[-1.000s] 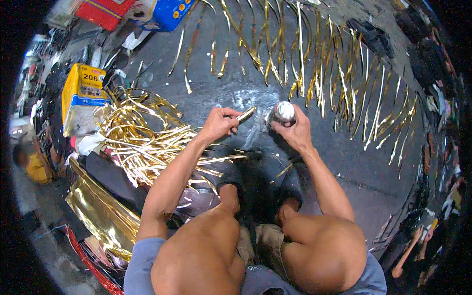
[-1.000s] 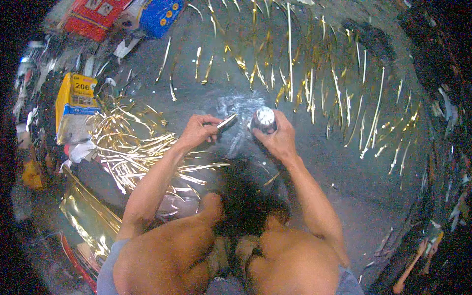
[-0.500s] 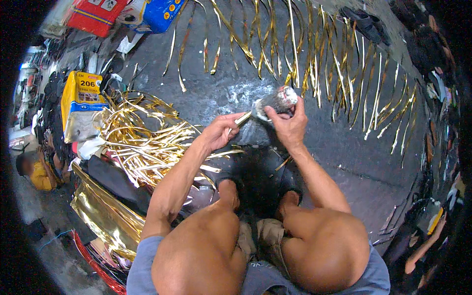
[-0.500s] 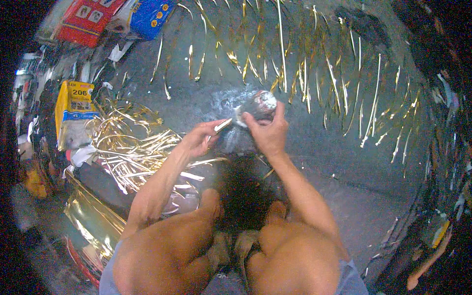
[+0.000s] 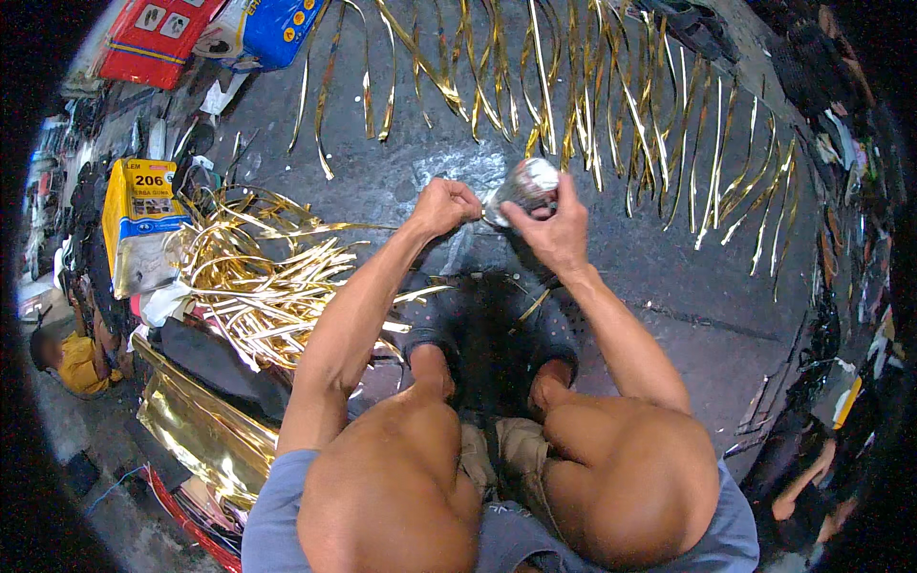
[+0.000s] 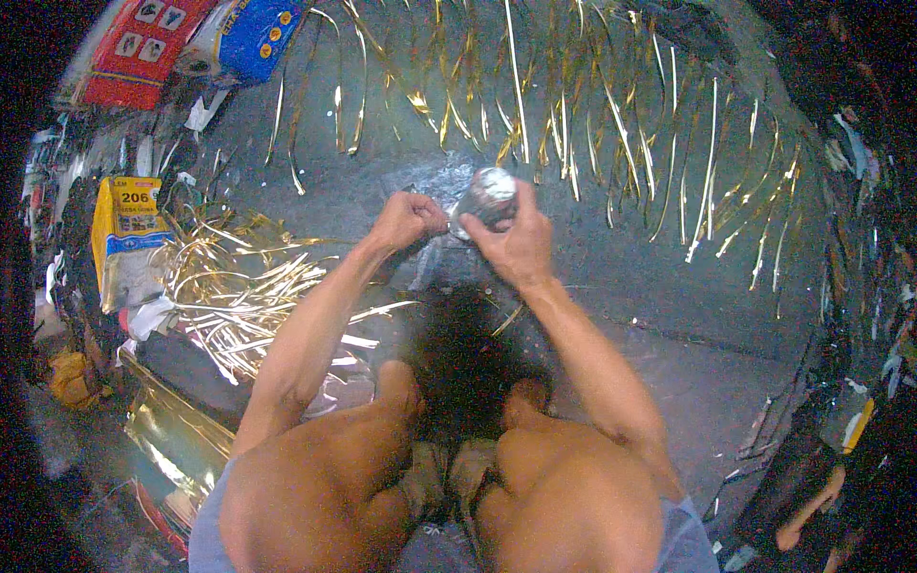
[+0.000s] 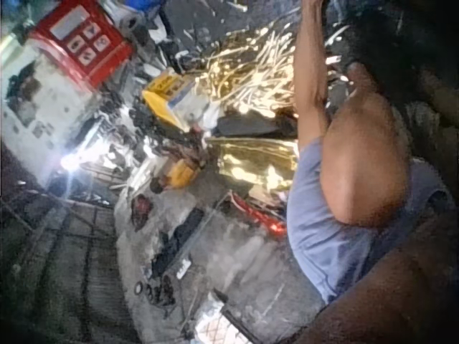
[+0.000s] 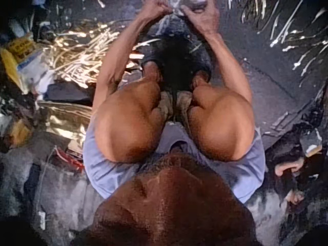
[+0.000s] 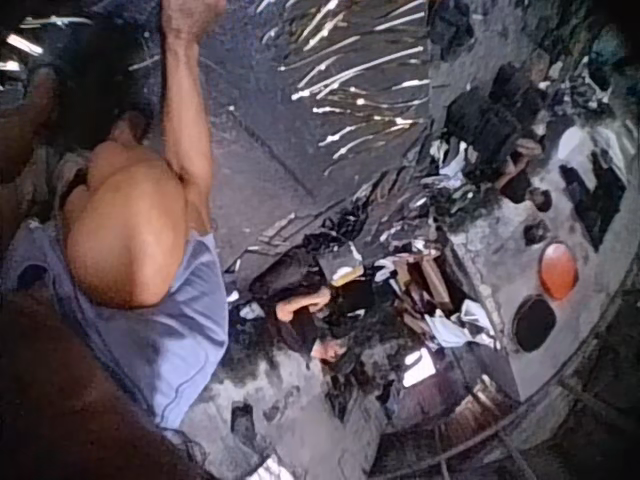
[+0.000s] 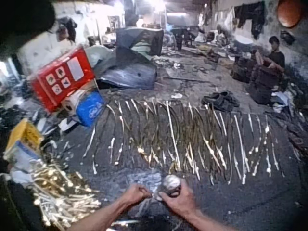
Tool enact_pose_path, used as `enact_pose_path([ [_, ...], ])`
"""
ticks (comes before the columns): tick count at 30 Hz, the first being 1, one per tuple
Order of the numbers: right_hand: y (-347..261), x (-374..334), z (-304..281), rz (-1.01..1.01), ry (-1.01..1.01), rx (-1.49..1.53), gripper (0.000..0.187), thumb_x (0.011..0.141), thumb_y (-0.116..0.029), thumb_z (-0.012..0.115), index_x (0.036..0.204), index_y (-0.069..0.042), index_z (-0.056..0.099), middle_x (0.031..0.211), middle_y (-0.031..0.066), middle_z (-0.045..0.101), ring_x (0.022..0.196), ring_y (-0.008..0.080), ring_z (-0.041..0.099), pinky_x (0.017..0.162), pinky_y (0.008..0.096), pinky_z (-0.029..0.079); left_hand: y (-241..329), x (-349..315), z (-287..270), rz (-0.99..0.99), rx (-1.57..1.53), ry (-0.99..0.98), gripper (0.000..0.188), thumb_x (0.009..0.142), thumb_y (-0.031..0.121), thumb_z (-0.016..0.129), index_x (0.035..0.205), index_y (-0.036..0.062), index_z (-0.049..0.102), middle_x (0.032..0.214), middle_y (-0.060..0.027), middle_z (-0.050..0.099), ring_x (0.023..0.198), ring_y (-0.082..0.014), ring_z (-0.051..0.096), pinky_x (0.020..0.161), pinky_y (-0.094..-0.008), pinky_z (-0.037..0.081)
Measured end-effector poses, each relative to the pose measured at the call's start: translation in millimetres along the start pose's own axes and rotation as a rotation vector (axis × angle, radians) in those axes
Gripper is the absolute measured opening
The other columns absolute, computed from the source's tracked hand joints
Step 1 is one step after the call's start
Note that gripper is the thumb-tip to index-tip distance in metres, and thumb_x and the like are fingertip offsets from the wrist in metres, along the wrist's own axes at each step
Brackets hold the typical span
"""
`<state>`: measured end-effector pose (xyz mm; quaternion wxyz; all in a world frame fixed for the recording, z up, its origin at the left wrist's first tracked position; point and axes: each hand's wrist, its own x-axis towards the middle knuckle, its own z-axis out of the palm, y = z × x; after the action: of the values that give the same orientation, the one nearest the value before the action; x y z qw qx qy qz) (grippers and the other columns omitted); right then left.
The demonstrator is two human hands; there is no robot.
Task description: The person sits on the floor and repeatedly wraps thin gold tinsel strips around a small cylindrical object, then places the wrapped strips on the floor. The person handles the tinsel and cylinder by hand without visible tools.
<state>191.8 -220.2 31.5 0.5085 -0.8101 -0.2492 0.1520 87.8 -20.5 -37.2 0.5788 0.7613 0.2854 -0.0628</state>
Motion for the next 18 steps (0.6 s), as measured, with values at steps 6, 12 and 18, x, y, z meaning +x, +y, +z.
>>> enact_pose_path([
  [6, 11, -12, 23, -0.384, -0.018, -0.313, 0.064, 0.079, -0.022, 0.087, 0.130, -0.001, 0.055, 0.113, 0.0208, 0.068, 0.102, 0.0383, 0.068, 0.086, 0.0432, 0.057, 17, -12, 4, 0.151, 0.195, 0.101, 0.032, 0.074, 0.007, 0.073, 0.106, 0.0026, 0.075, 0.098, -0.0106, 0.074, 0.089, -0.0219, 0.070, 0.084, -0.0338, 0.055],
  [12, 12, -17, 17, -0.347, -0.095, -0.237, 0.063, 0.079, -0.011, 0.079, 0.134, -0.003, 0.052, 0.118, 0.0205, 0.065, 0.107, 0.0390, 0.064, 0.092, 0.0473, 0.055, 48, -47, 24, 0.498, -0.141, 0.042, 0.065, 0.074, 0.008, 0.076, 0.137, 0.0070, 0.058, 0.130, -0.0130, 0.064, 0.121, -0.0273, 0.063, 0.105, -0.0376, 0.050],
  [18, 62, -5, 13, 0.220, -0.093, -0.016, 0.048, 0.077, -0.004, 0.077, 0.122, -0.003, 0.059, 0.110, 0.0149, 0.071, 0.102, 0.0300, 0.069, 0.090, 0.0408, 0.054, 51, -45, 22, 0.425, 0.038, 0.099, 0.063, 0.072, 0.010, 0.088, 0.129, 0.0040, 0.060, 0.117, -0.0151, 0.070, 0.112, -0.0314, 0.069, 0.097, -0.0395, 0.054],
])
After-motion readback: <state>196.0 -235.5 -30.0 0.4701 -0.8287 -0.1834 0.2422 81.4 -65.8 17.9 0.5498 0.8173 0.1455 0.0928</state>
